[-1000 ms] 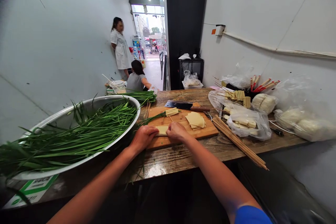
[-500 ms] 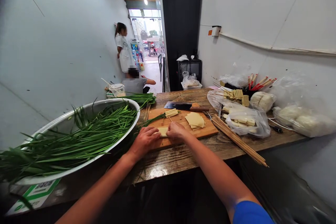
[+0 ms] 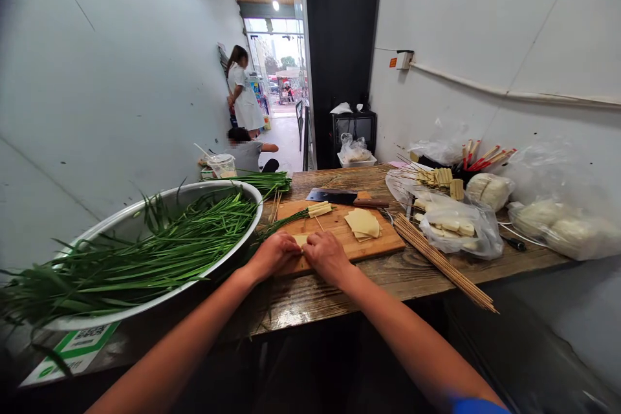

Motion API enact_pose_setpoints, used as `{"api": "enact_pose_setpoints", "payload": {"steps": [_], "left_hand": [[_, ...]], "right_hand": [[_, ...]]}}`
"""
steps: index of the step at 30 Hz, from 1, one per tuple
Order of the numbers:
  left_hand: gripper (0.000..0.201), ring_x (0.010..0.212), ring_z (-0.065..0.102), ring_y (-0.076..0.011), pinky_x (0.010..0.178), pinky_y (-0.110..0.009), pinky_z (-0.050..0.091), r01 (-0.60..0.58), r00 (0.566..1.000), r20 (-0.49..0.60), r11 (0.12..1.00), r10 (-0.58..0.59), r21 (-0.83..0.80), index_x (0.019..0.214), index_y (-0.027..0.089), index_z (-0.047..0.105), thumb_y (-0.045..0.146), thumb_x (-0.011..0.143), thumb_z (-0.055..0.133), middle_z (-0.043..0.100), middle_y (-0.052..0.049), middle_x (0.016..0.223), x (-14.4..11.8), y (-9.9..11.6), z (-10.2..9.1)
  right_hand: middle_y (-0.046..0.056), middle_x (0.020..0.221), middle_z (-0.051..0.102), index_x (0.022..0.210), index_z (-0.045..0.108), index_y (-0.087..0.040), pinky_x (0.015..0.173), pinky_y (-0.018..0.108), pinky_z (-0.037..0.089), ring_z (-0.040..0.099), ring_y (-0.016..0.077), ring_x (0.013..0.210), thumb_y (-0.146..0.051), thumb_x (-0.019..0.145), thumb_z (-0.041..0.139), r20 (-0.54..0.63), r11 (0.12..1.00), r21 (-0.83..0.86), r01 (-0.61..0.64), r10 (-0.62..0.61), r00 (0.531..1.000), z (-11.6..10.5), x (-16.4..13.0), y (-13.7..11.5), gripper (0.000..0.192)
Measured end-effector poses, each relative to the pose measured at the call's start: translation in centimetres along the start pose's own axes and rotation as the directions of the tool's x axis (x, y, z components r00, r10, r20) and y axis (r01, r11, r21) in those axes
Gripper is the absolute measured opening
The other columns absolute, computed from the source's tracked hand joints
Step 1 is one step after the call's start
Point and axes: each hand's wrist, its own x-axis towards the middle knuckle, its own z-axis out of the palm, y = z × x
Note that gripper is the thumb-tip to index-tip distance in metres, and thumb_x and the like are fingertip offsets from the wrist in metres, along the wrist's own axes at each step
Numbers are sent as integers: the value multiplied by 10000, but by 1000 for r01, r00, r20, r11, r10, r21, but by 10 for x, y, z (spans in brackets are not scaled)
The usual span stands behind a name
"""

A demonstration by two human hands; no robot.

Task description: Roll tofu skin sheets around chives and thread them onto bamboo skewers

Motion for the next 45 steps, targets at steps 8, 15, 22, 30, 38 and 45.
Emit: {"api": "enact_pose_setpoints", "payload": {"steps": [8,15,22,30,38,45], "left_hand": [[154,709,566,-134,668,-224,388,153,988,23,984,-151,-95,773,205,729,196,779,575,671,-21,725,0,-5,-2],[143,683,590,-127,654,-215,401,259,959,-67,948,-275,-186,797,181,714,164,772,574,697,-13,753,-7,-11,2],[212,745,536,-151,705,-258,385,-22,997,-76,993,31,114,740,182,704,220,830,516,645,-50,727,-12,-6,-5],[204,660,552,-120,670,-228,395,4,1000,4,999,-4,-49,747,180,723,219,819,536,657,-35,683,-4,-19,-4],[142,633,567,-116,617,-202,390,147,984,121,982,-133,-120,760,159,718,208,767,586,684,-31,700,5,-15,-15],[201,758,550,-170,736,-297,334,79,997,-7,980,-79,182,708,168,687,223,824,532,670,-56,725,-5,-3,-6]], "right_hand": [[54,810,575,722,675,-171,705,253,337,467,150,798,-256,868,493,36,997,70,-32,29,999,10,7,4,248],[44,754,608,789,712,-167,618,213,325,503,114,697,-198,831,534,190,965,260,-31,-19,982,11,16,20,185],[51,750,626,793,717,-161,620,210,332,517,115,689,-208,831,535,194,957,286,-56,0,981,11,19,20,192],[79,825,599,821,680,-144,705,268,365,504,170,817,-214,859,490,94,1000,-1,-15,15,995,4,15,2,207],[83,817,587,867,639,-122,732,308,385,494,186,833,-165,892,410,79,992,-88,89,-83,993,19,15,-5,234],[87,809,586,804,667,-124,737,290,375,484,172,827,-192,881,423,192,993,-5,119,-116,975,13,24,5,265]]}}
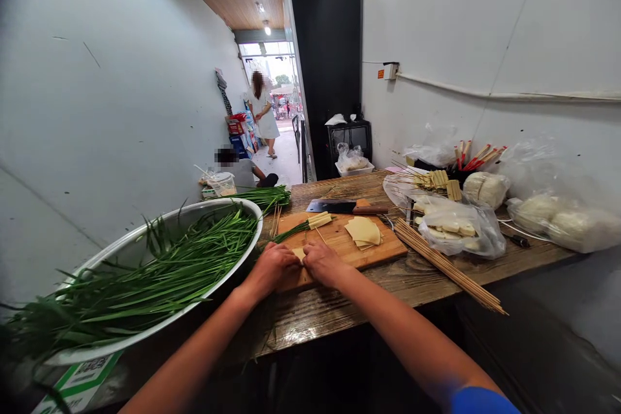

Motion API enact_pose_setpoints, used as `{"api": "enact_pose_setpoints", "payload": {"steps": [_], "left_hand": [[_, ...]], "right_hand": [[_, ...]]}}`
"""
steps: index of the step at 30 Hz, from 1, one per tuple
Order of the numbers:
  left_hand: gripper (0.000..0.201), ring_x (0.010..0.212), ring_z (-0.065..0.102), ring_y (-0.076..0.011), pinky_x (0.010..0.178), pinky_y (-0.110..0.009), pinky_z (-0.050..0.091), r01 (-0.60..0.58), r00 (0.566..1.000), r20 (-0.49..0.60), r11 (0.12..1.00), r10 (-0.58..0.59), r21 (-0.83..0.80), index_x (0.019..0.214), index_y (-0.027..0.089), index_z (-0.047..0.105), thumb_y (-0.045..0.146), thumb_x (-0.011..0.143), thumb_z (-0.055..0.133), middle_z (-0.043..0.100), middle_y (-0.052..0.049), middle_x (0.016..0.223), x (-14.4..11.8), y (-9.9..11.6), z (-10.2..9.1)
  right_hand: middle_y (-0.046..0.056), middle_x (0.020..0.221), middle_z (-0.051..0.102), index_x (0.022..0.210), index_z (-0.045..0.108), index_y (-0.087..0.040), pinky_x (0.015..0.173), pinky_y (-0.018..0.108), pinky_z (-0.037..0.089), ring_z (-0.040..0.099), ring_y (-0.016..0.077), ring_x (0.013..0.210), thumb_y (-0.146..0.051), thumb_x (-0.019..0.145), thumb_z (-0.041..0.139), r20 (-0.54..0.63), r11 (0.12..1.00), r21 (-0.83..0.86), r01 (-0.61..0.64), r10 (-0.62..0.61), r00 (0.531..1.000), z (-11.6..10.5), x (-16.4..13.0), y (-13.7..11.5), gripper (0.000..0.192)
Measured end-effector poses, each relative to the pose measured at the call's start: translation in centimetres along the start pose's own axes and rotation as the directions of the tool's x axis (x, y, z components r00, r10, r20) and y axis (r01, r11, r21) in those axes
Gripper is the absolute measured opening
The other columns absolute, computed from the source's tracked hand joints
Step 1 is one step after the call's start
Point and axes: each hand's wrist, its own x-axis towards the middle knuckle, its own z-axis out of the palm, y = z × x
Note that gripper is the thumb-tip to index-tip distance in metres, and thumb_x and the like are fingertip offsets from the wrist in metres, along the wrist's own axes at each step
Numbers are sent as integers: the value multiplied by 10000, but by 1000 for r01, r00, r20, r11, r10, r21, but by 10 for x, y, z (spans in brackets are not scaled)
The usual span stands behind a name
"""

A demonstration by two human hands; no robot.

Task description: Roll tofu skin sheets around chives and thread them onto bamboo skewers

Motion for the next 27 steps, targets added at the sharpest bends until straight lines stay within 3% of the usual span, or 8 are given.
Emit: {"api": "enact_pose_setpoints", "payload": {"steps": [4,11,16,21,27], "left_hand": [[213,774,510,-169,726,-310,290,-27,999,-21,997,28,74,683,183,677,231,832,533,636,-39,705,-1,-1,7],[247,807,483,-167,708,-301,266,21,998,-64,999,-18,50,694,203,698,269,843,512,609,-40,761,-1,-4,7],[262,763,503,-157,709,-301,270,32,996,-81,999,-30,19,719,208,693,279,859,484,626,-30,718,-5,-3,9],[226,795,507,-164,749,-315,276,46,988,-147,999,-42,21,757,233,701,280,849,500,651,-24,767,-10,-2,11],[254,764,541,-159,732,-286,338,100,993,-43,988,-105,-118,722,210,711,264,832,489,666,-27,717,1,-6,4]], "right_hand": [[83,804,582,775,676,-133,723,283,361,478,170,810,-238,879,432,4,999,31,-27,27,1000,-5,-3,1,285],[58,793,573,760,665,-143,610,245,328,476,135,710,-230,884,423,-9,992,90,-91,93,996,-8,-10,4,285],[67,808,587,798,649,-121,635,226,339,500,124,739,-225,897,424,-5,981,163,-104,107,994,-12,-9,4,267],[76,806,598,788,658,-124,647,238,349,511,137,743,-210,886,427,-2,991,93,-96,97,995,-9,-7,6,265],[79,830,610,727,666,-135,692,242,359,523,146,786,-196,859,449,-4,984,106,-140,141,990,-11,-4,9,262]]}}
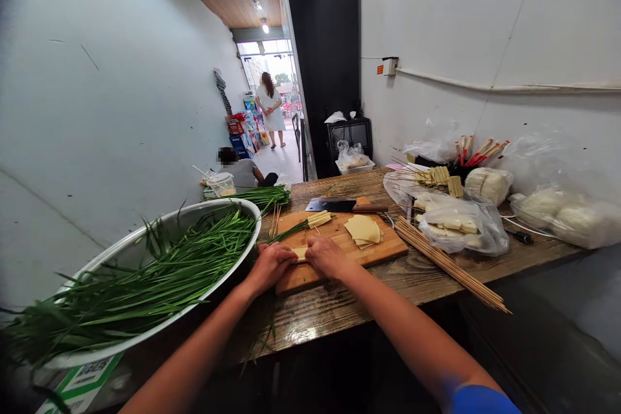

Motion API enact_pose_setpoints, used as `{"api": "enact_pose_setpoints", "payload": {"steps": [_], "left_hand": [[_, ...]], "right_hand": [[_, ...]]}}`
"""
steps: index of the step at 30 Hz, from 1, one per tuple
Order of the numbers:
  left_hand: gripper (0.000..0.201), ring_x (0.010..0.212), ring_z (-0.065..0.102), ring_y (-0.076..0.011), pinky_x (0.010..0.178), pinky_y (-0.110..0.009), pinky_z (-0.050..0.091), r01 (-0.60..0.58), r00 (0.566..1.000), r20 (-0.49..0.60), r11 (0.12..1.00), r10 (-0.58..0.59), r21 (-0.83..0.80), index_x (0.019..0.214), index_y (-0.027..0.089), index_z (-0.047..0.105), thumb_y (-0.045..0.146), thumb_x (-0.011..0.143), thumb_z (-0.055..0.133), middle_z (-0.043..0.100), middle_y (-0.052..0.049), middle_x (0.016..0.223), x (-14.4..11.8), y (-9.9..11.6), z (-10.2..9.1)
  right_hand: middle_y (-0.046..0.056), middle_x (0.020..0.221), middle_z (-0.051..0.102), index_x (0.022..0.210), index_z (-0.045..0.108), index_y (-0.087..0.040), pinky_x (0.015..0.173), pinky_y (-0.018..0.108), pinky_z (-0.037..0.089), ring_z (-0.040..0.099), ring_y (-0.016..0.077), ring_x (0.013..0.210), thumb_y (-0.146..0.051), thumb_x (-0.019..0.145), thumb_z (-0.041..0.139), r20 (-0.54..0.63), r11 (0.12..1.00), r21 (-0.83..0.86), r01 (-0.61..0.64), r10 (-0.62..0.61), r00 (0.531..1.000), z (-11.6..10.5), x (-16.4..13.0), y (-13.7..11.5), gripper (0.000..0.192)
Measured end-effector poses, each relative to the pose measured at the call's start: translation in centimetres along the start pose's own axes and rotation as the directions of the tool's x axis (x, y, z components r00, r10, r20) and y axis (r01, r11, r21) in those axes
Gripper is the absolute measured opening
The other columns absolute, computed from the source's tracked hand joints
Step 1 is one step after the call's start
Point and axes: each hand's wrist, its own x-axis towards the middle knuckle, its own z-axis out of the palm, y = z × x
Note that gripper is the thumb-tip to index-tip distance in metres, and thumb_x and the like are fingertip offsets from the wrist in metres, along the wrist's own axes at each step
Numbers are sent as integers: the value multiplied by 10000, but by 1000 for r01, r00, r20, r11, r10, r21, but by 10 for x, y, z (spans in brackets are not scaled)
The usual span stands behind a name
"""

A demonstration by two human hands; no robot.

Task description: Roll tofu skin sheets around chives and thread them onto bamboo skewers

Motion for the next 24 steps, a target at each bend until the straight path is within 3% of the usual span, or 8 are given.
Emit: {"api": "enact_pose_setpoints", "payload": {"steps": [3,6,10,16,19,24], "left_hand": [[218,734,563,-162,703,-274,362,102,994,34,994,-101,-37,782,199,717,256,804,508,687,-29,740,6,0,-2],[211,763,576,-177,728,-300,349,139,990,-27,990,-138,38,800,213,712,214,809,501,700,-32,798,5,5,-1],[224,782,550,-185,790,-351,309,28,997,-71,972,-12,234,740,204,672,190,844,474,673,-26,737,-1,10,5],[137,894,491,-203,815,-357,307,-192,979,6,900,206,392,872,171,612,198,852,480,622,-60,865,-8,5,11],[167,918,474,-208,806,-361,304,-191,977,-7,895,212,403,903,188,618,212,868,456,608,-57,896,-7,2,10],[174,863,468,-199,737,-331,317,-137,990,20,932,138,336,764,183,650,238,841,504,585,-62,859,4,4,3]], "right_hand": [[80,824,614,760,661,-130,667,240,360,536,140,750,-195,872,425,36,999,38,-21,19,999,-1,1,1,270],[74,864,624,877,632,-130,678,239,361,545,144,786,-174,875,428,1,998,64,-12,11,1000,0,2,3,209],[57,847,623,882,594,-135,691,242,359,539,144,792,-162,885,424,-51,998,45,49,-47,998,4,3,5,173],[64,885,602,849,600,-139,739,284,371,515,178,842,-177,866,470,-104,989,-106,98,-109,989,9,-1,4,136],[77,881,596,848,606,-133,753,304,374,502,193,859,-173,864,468,-110,983,-159,95,-113,987,13,-4,0,144],[93,884,587,834,627,-131,753,314,371,489,199,880,-186,875,451,-110,986,-161,47,-66,992,15,-7,-2,189]]}}
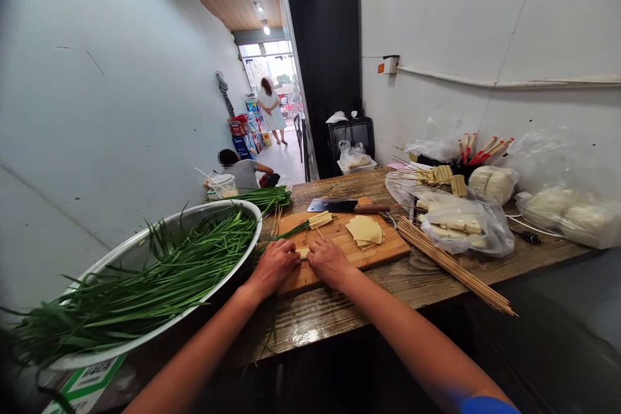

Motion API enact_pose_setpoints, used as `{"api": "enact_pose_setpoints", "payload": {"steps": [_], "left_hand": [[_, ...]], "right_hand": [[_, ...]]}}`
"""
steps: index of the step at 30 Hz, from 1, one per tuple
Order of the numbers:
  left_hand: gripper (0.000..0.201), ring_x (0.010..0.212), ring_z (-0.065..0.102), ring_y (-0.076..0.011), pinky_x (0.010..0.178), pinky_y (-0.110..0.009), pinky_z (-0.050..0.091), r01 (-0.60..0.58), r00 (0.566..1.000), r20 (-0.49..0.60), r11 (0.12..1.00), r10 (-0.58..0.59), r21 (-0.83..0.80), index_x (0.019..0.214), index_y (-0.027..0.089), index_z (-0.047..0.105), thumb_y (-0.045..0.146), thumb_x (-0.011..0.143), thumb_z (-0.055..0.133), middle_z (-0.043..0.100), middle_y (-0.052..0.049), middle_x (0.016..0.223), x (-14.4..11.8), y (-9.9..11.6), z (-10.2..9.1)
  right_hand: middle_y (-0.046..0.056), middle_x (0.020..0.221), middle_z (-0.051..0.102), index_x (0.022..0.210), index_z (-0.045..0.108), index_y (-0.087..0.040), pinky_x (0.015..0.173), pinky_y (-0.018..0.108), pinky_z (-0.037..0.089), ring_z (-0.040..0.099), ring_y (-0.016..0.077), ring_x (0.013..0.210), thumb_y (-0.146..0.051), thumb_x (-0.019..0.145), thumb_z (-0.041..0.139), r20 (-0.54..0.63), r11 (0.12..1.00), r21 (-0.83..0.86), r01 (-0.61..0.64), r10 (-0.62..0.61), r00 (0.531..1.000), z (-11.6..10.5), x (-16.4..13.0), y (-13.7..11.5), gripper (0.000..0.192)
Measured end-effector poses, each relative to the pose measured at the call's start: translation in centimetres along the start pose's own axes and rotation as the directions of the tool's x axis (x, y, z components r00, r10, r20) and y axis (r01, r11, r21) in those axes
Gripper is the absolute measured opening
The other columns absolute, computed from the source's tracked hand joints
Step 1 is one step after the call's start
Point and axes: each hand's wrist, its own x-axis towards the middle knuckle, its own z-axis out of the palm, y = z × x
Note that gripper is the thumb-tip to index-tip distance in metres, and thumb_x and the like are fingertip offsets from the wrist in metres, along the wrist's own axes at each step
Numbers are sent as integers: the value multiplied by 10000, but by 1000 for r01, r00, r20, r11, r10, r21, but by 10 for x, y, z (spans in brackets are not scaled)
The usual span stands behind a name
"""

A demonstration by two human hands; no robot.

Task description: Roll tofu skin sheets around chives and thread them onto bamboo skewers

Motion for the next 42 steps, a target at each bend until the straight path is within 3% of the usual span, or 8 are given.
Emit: {"api": "enact_pose_setpoints", "payload": {"steps": [3,9,18,28,30,34,39,42], "left_hand": [[225,815,478,-190,709,-311,325,45,998,36,999,-46,5,704,157,649,237,847,494,583,-70,794,6,1,-1],[201,734,516,-168,691,-286,337,68,996,54,997,-67,-24,793,165,659,202,859,473,631,-51,730,9,-2,2],[254,709,536,-151,680,-254,381,58,998,4,977,-58,-207,669,149,678,152,819,473,632,-59,702,28,-22,17],[235,726,583,-143,684,-239,427,-5,988,-145,938,-48,-347,829,201,718,242,848,488,678,-52,793,12,-30,33],[242,739,585,-145,673,-236,428,7,986,-156,940,-64,-341,840,199,722,247,848,485,671,-56,822,10,-31,34],[235,709,579,-134,634,-220,424,49,982,-153,927,-114,-371,856,188,723,246,838,496,651,-58,813,12,-31,32],[226,717,567,-141,647,-232,419,38,976,-187,931,-113,-364,839,188,727,235,835,507,655,-63,796,12,-30,33],[212,720,555,-145,659,-243,413,20,968,-230,945,-100,-328,831,211,730,227,828,519,654,-58,780,10,-29,33]], "right_hand": [[92,899,585,835,644,-141,735,300,365,484,195,896,-204,878,445,43,999,16,-45,44,998,-3,2,4,213],[93,888,604,847,659,-142,740,301,358,506,192,865,-214,877,435,178,998,35,-50,43,983,-11,15,16,237],[108,938,584,968,604,-120,813,339,363,491,206,931,-168,908,355,7,997,-67,37,-36,999,-8,9,4,260],[95,990,596,943,639,-162,870,324,349,504,200,980,-210,896,387,180,998,66,-17,5,984,-18,23,19,261],[99,1008,598,961,633,-156,855,305,366,514,203,983,-237,874,431,167,991,80,-108,93,982,-21,17,22,234],[161,1014,611,990,624,-89,797,298,412,552,243,959,-311,821,502,194,888,59,-456,437,878,-24,2,23,304],[210,1006,631,947,653,-50,767,298,422,574,275,963,-174,767,525,285,786,128,-605,555,781,-19,8,21,253],[193,902,664,873,675,-56,675,266,431,615,244,841,-187,755,531,294,719,204,-664,602,742,-14,19,29,228]]}}
